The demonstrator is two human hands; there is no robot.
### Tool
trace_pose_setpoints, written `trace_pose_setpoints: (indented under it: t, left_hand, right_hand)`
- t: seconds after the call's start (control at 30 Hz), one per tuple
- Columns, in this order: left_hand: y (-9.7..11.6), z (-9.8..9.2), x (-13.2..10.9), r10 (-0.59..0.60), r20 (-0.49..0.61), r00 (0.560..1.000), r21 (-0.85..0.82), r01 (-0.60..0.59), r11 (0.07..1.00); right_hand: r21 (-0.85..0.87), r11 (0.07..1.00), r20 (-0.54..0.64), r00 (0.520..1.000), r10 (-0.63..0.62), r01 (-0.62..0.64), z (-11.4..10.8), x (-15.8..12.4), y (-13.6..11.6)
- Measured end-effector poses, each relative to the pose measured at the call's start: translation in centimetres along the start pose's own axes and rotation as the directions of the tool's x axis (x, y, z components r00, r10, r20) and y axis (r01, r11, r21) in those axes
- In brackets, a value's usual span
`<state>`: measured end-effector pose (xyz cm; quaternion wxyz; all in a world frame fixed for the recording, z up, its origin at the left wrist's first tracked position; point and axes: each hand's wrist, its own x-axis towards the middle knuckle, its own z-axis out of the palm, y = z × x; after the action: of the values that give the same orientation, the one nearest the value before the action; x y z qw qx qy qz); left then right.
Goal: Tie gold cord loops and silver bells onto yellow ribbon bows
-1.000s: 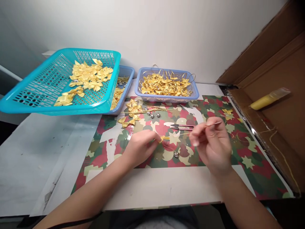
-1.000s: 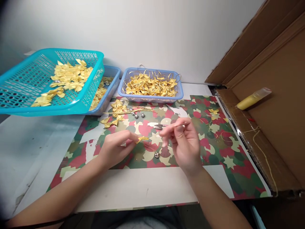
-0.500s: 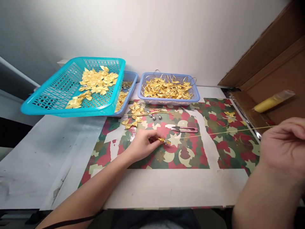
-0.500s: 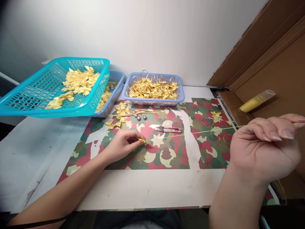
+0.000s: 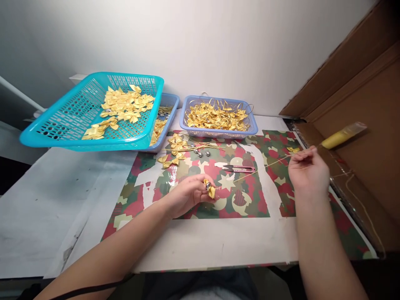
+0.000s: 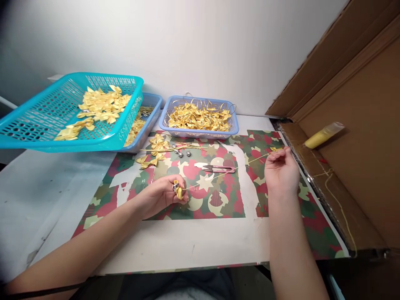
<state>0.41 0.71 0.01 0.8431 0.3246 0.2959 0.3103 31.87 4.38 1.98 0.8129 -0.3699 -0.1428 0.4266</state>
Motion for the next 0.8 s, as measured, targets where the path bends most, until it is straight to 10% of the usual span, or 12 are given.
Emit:
trace_pose_setpoints:
  t: [0.8]
  left_hand:
    - [0.7,-0.4,-0.2,0.066,-0.047,0.997,-0.074,-0.070,0.995]
  right_hand:
    - [-0.032,0.992,-0.236,0.966,0.109,-0.120,0.4,0.1,1.3]
